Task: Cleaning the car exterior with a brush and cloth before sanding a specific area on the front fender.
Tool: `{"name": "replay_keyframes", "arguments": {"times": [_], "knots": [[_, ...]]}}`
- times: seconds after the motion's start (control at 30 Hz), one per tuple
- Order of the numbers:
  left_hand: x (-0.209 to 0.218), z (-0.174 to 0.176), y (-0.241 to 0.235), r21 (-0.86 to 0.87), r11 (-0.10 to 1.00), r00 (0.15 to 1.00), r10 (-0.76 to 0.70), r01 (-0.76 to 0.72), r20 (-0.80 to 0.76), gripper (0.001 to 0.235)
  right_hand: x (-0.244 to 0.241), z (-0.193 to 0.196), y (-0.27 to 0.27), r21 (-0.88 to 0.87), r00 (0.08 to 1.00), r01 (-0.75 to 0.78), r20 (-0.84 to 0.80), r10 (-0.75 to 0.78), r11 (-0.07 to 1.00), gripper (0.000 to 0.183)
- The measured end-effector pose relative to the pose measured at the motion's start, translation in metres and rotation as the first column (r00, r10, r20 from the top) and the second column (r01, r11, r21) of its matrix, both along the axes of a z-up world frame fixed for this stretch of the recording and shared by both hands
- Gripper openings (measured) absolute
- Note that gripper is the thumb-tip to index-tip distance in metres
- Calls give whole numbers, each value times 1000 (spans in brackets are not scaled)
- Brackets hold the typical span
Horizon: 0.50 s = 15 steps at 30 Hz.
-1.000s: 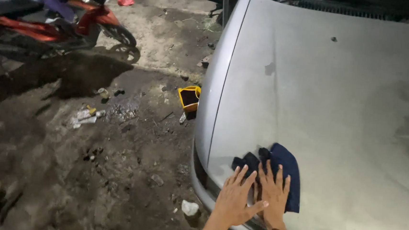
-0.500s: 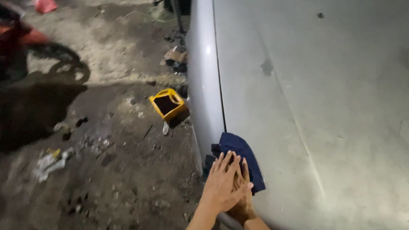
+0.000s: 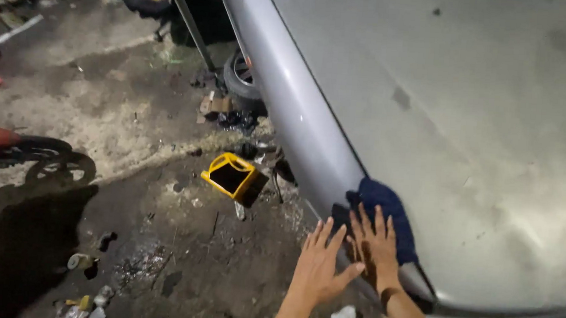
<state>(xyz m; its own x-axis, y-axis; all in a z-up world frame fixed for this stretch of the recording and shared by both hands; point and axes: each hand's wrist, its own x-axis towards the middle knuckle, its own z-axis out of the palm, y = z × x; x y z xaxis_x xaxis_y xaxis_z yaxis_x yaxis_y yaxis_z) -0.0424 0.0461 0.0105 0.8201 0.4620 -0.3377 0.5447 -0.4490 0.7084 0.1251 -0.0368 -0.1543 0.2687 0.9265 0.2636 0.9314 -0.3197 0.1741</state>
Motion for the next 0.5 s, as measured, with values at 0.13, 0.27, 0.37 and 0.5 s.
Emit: {"name": "replay_keyframes", "arguments": {"times": [0.13, 0.27, 0.37, 0.5], "knots": [[-15, 13, 44, -40, 998, 999, -46, 45, -12, 105, -18, 22, 28, 52, 990, 133, -50, -130, 990, 75], [-12, 9, 93, -34, 986, 987, -162, 161, -25, 113, -24, 18, 69, 129, 971, 214, 75, -225, 968, 84], [-3, 14, 142, -14, 968, 963, -250, 250, -96, 109, -25, 9, 116, 207, 965, 258, -4, -263, 944, 81], [24, -31, 230, 97, 950, 954, -298, 296, 9, 99, -6, 18, 220, 290, 950, 300, -5, -312, 909, 75]]}}
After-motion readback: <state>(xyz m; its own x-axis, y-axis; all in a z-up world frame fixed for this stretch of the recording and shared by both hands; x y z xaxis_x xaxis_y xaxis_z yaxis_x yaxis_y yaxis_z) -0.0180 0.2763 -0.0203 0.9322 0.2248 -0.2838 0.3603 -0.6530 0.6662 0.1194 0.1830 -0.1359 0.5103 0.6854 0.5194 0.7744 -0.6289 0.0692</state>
